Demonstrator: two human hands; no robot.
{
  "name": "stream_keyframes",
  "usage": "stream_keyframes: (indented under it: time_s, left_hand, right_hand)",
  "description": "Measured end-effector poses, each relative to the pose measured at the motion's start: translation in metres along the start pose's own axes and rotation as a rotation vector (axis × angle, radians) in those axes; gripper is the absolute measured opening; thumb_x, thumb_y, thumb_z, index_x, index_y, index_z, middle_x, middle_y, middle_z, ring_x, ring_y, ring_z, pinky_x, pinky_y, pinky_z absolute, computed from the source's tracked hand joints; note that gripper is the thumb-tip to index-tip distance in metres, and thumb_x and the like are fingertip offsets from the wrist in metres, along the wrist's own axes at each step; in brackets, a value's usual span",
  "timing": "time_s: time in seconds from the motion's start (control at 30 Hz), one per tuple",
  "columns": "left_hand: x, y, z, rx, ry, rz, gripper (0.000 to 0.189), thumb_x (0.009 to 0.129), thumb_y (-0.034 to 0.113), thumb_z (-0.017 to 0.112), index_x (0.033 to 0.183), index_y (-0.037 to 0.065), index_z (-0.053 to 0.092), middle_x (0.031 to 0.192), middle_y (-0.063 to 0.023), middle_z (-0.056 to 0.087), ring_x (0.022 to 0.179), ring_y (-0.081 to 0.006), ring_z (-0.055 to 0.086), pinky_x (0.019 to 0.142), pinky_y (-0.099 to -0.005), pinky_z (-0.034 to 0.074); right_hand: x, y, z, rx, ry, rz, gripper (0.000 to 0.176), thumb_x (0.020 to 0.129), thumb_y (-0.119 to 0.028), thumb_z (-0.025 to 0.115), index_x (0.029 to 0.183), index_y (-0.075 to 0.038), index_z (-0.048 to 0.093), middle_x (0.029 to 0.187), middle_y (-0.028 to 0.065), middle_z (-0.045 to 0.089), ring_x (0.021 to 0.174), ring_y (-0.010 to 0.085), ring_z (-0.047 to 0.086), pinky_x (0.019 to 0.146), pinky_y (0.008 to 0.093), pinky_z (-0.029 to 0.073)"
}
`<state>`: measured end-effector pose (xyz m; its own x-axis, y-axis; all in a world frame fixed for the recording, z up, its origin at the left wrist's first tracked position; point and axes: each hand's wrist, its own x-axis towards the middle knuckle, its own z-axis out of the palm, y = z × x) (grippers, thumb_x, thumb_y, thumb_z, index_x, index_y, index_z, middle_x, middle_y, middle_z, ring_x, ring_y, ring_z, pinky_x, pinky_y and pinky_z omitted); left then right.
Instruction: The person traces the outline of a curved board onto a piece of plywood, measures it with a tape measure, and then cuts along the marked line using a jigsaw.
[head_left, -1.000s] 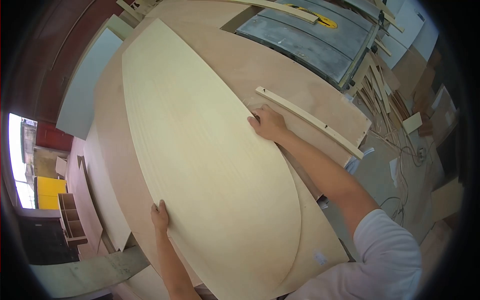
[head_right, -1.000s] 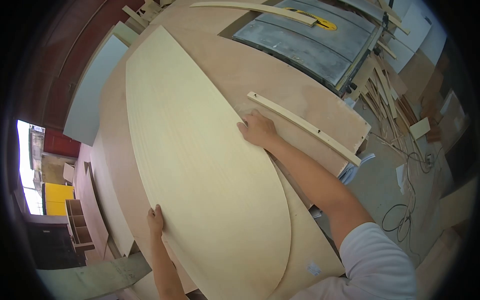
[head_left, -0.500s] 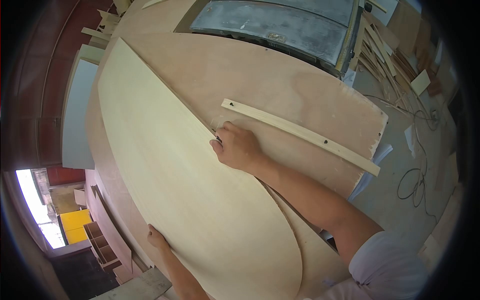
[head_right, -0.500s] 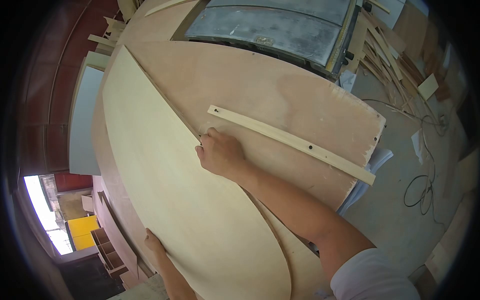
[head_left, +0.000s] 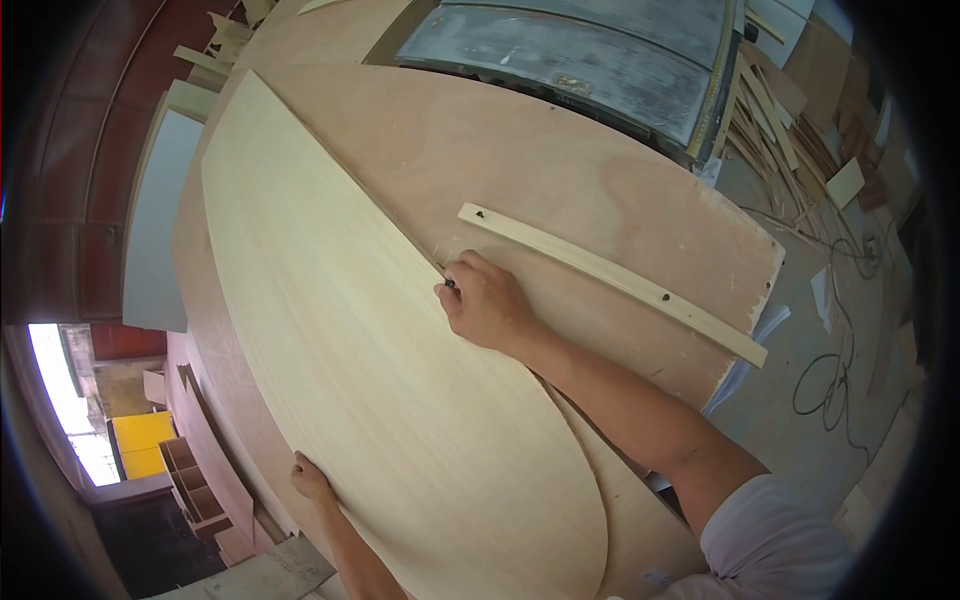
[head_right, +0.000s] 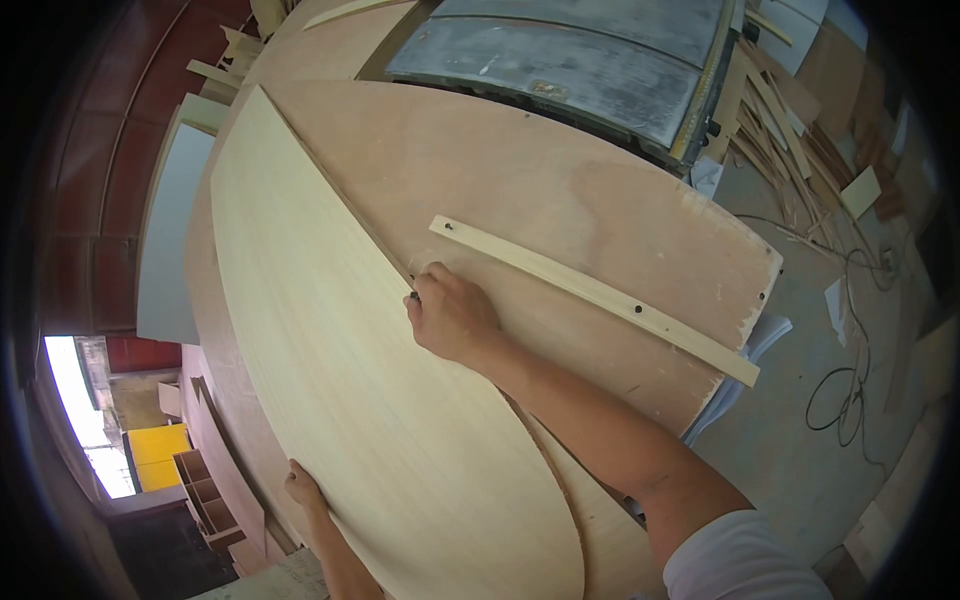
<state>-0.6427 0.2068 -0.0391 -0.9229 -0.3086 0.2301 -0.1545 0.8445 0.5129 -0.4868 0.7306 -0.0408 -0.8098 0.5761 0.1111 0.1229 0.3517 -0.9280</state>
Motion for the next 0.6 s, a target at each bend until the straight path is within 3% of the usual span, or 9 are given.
stream_keyframes:
  time_s: [0.07,0.17,0.37,0.6]
  left_hand:
    - [0.001,-0.001,0.000,0.052,0.014,0.020,0.057,0.104,0.040,0.058,0.070,-0.005,0.061,0.061,-0.0116,0.060,0.054,-0.0207,0.050,0.054,-0.0411,0.041]
    - [-0.002,0.003,-0.001,0.091,0.022,0.045,0.058,0.104,0.041,0.057,0.069,-0.006,0.061,0.059,-0.0127,0.060,0.054,-0.0217,0.051,0.054,-0.0422,0.041]
    - [0.001,-0.003,-0.001,0.139,0.022,0.075,0.057,0.104,0.039,0.056,0.070,-0.007,0.061,0.060,-0.0145,0.061,0.055,-0.0242,0.054,0.056,-0.0433,0.042]
    - [-0.011,0.014,-0.003,0.173,-0.004,0.086,0.056,0.104,0.038,0.056,0.074,-0.008,0.065,0.061,-0.0168,0.063,0.055,-0.0302,0.058,0.059,-0.0461,0.046]
  right_hand:
    - [0.000,0.000,0.000,0.018,0.003,0.009,0.021,0.095,-0.018,0.067,0.093,0.002,0.066,0.101,0.0149,0.064,0.087,0.0362,0.067,0.076,0.0479,0.055]
    - [-0.001,0.003,0.006,0.038,0.112,-0.048,0.015,0.093,-0.013,0.069,0.089,0.000,0.065,0.089,0.0133,0.064,0.076,0.0329,0.065,0.069,0.0443,0.052]
    - [-0.001,-0.001,0.001,0.019,0.048,0.015,0.019,0.094,-0.016,0.067,0.089,0.003,0.067,0.097,0.0159,0.065,0.083,0.0366,0.067,0.075,0.0477,0.054]
    - [0.000,0.001,0.005,0.010,0.069,0.021,0.018,0.094,-0.015,0.067,0.085,0.001,0.067,0.090,0.0159,0.064,0.078,0.0363,0.065,0.072,0.0471,0.052]
